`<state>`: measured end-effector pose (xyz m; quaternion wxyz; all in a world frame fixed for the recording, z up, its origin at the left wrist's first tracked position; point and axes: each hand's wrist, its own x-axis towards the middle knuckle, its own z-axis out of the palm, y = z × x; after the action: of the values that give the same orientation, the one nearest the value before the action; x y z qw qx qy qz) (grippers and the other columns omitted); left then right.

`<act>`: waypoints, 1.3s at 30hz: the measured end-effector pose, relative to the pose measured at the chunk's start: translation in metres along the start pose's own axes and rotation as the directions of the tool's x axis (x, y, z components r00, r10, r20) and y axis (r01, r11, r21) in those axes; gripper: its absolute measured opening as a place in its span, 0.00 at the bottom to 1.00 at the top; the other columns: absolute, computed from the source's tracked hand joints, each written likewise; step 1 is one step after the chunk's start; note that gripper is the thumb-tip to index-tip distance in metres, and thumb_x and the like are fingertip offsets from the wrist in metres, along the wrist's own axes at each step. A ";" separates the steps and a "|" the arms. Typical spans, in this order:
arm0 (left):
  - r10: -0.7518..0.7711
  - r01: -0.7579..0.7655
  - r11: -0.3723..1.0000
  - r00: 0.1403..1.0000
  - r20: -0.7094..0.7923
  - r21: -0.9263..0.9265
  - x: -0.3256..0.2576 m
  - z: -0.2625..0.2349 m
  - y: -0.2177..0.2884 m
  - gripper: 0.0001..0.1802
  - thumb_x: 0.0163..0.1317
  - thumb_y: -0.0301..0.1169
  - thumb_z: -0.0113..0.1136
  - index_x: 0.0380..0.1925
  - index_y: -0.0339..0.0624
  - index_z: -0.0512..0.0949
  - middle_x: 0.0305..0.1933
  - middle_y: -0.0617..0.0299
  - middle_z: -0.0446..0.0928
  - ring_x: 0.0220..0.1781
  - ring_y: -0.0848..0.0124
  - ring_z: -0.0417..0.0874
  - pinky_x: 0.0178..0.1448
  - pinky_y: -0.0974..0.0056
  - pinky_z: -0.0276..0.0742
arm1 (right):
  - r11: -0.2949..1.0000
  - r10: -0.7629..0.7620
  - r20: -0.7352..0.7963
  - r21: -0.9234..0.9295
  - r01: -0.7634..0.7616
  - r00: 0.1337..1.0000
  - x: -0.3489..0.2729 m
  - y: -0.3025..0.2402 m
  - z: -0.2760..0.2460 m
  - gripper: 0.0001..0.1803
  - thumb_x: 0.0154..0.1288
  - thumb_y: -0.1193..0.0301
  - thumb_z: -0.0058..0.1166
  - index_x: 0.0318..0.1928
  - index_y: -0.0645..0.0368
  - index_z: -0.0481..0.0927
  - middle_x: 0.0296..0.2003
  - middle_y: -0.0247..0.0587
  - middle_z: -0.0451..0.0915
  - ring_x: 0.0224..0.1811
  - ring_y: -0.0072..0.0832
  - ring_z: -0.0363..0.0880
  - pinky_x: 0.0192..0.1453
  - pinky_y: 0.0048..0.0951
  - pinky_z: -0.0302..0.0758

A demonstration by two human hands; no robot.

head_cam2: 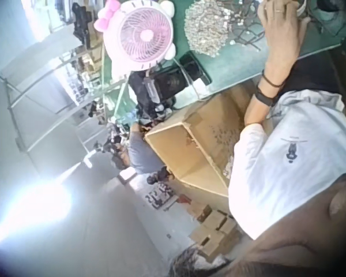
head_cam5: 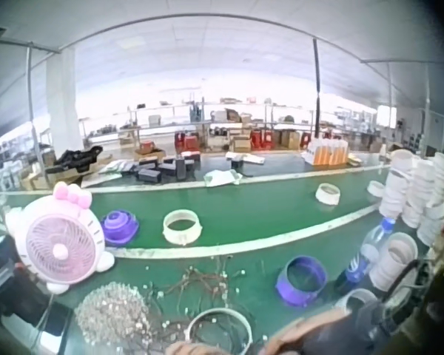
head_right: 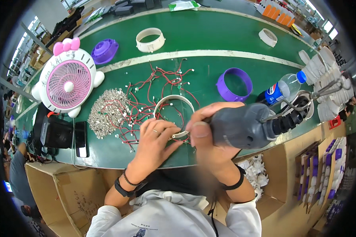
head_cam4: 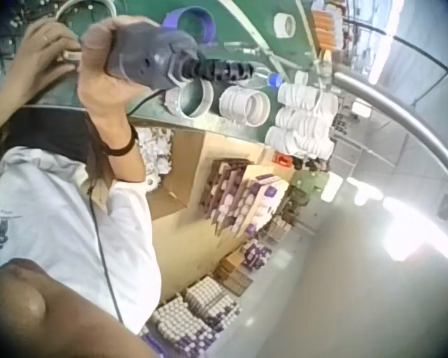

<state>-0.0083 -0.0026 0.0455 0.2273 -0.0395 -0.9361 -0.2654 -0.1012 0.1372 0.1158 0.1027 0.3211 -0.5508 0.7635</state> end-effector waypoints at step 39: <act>-0.127 0.081 0.939 0.985 -0.116 -0.334 -0.012 0.005 -0.027 0.16 0.60 0.29 0.72 0.48 0.43 0.83 0.56 0.59 0.80 0.57 0.58 0.82 0.66 0.52 0.76 | 0.996 0.031 -0.036 0.087 -0.028 0.999 0.002 -0.010 0.034 0.28 0.72 0.53 0.62 0.53 0.57 0.61 0.30 0.48 0.80 0.18 0.21 0.72 0.20 0.21 0.72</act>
<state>-0.0051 -0.0228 0.0237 0.2664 -0.0090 -0.8620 -0.4312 -0.0851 0.1100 0.1317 0.0875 0.3027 -0.5199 0.7940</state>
